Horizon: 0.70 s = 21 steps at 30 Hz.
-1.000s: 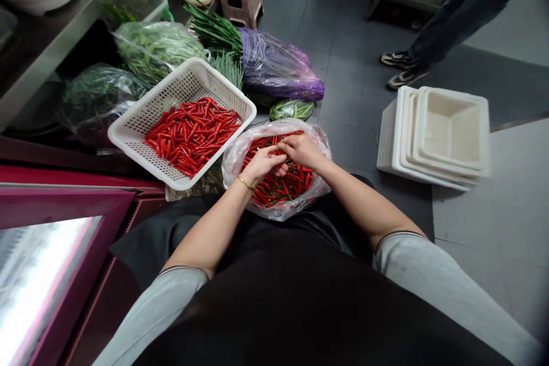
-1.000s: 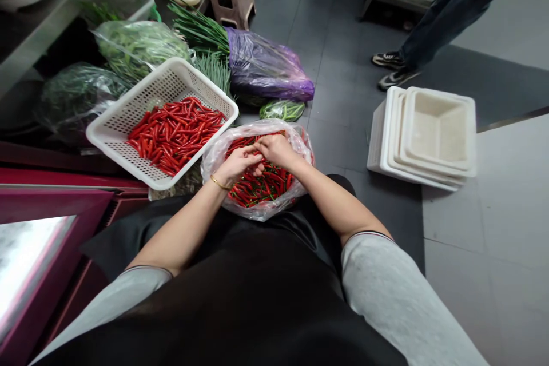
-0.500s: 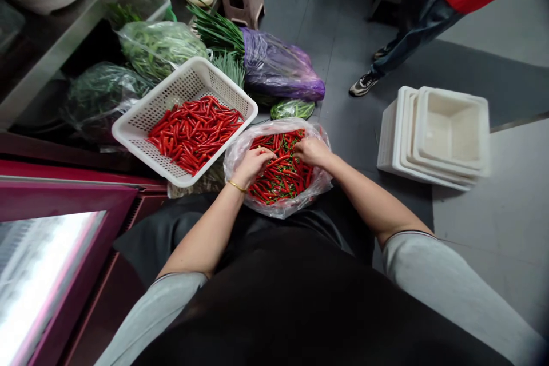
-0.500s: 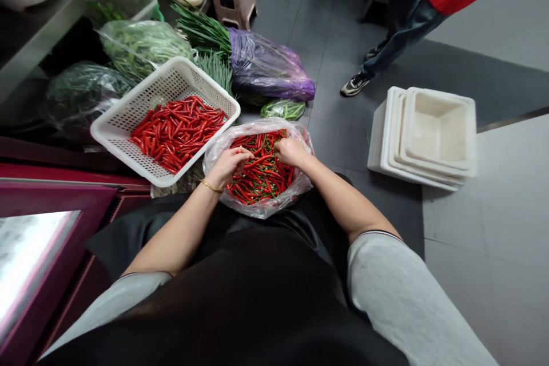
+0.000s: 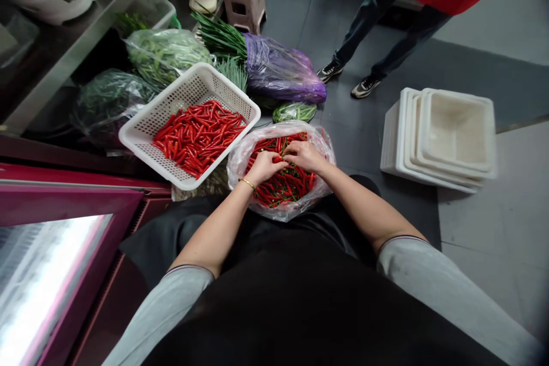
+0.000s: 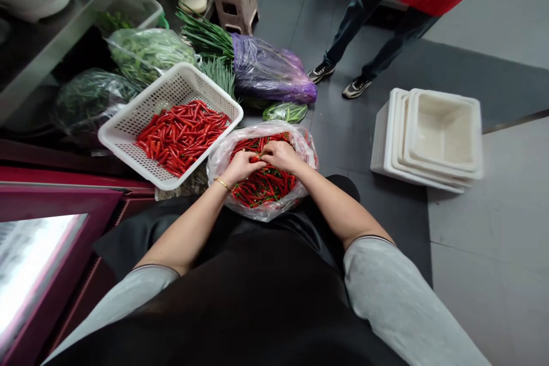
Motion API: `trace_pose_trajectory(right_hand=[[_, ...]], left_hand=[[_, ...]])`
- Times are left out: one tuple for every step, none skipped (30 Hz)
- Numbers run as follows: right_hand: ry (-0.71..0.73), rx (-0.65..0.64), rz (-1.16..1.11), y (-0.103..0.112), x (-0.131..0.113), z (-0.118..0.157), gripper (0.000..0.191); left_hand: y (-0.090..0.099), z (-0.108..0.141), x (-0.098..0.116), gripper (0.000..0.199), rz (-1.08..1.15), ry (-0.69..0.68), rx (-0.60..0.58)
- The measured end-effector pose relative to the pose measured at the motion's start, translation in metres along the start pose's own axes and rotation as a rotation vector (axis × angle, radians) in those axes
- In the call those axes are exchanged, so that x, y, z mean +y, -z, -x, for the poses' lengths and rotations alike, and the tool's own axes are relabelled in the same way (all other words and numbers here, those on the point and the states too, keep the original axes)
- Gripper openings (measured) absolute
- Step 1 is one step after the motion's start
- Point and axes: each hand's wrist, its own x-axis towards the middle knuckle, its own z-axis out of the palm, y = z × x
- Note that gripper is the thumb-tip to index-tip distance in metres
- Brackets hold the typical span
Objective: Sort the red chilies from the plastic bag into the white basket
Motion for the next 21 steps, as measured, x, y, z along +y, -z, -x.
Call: trace_pose_trajectory(right_hand=[[0.032, -0.022, 0.062, 0.004, -0.001, -0.001, 0.015], [0.068, -0.068, 0.096, 0.009, -0.002, -0.001, 0.015], [0.103, -0.125, 0.105, 0.014, -0.003, -0.002, 0.016], [0.135, -0.179, 0.092, 0.019, -0.003, -0.004, 0.017], [0.16, -0.219, 0.059, 0.022, -0.003, -0.005, 0.02], [0.172, -0.235, 0.001, 0.024, -0.002, -0.006, 0.025], [0.168, -0.218, -0.079, 0.024, -0.001, -0.006, 0.031], [0.144, -0.163, -0.173, 0.022, 0.001, -0.006, 0.037], [0.099, -0.09, -0.266, 0.019, 0.003, -0.006, 0.043], [0.036, -0.01, -0.338, 0.016, 0.007, -0.005, 0.048], [-0.032, 0.069, -0.369, 0.012, 0.011, -0.003, 0.052], [-0.093, 0.135, -0.341, 0.008, 0.016, 0.0, 0.054], [-0.138, 0.174, -0.255, 0.004, 0.021, 0.003, 0.051], [-0.159, 0.169, -0.126, 0.001, 0.026, 0.007, 0.046], [-0.163, 0.131, 0.028, -0.002, 0.031, 0.01, 0.04], [-0.159, 0.073, 0.189, -0.005, 0.034, 0.013, 0.036], [-0.153, 0.002, 0.339, -0.007, 0.037, 0.014, 0.035], [-0.146, -0.076, 0.465, -0.008, 0.039, 0.015, 0.035], [-0.134, -0.148, 0.558, -0.009, 0.039, 0.014, 0.036], [-0.11, -0.205, 0.618, -0.009, 0.039, 0.012, 0.037], [-0.076, -0.252, 0.65, -0.007, 0.037, 0.01, 0.037]], left_hand=[[0.001, 0.0, 0.001, 0.026, -0.06, -0.039, -0.011], [0.002, 0.0, 0.003, 0.024, -0.112, -0.078, -0.026], [0.004, -0.001, 0.005, 0.023, -0.152, -0.117, -0.043], [0.006, -0.002, 0.007, 0.021, -0.176, -0.157, -0.062], [0.009, -0.003, 0.011, 0.02, -0.183, -0.199, -0.081], [0.013, -0.004, 0.015, 0.019, -0.173, -0.244, -0.096], [0.018, -0.005, 0.02, 0.019, -0.15, -0.291, -0.099], [0.023, -0.005, 0.025, 0.019, -0.112, -0.339, -0.091], [0.03, -0.004, 0.031, 0.02, -0.064, -0.379, -0.075], [0.036, -0.002, 0.035, 0.02, -0.006, -0.404, -0.055], [0.041, -0.001, 0.038, 0.021, 0.065, -0.403, -0.028], [0.046, 0.002, 0.039, 0.022, 0.154, -0.37, -0.001], [0.05, 0.004, 0.038, 0.025, 0.264, -0.303, 0.021], [0.053, 0.006, 0.034, 0.029, 0.393, -0.214, 0.034], [0.055, 0.009, 0.029, 0.032, 0.532, -0.117, 0.041], [0.056, 0.011, 0.024, 0.035, 0.666, -0.027, 0.036], [0.056, 0.012, 0.018, 0.037, 0.776, 0.048, 0.02], [0.056, 0.013, 0.012, 0.036, 0.849, 0.108, -0.003], [0.054, 0.014, 0.008, 0.034, 0.876, 0.153, -0.017], [0.051, 0.014, 0.005, 0.031, 0.852, 0.184, -0.014], [0.046, 0.013, 0.002, 0.027, 0.774, 0.195, 0.0]])
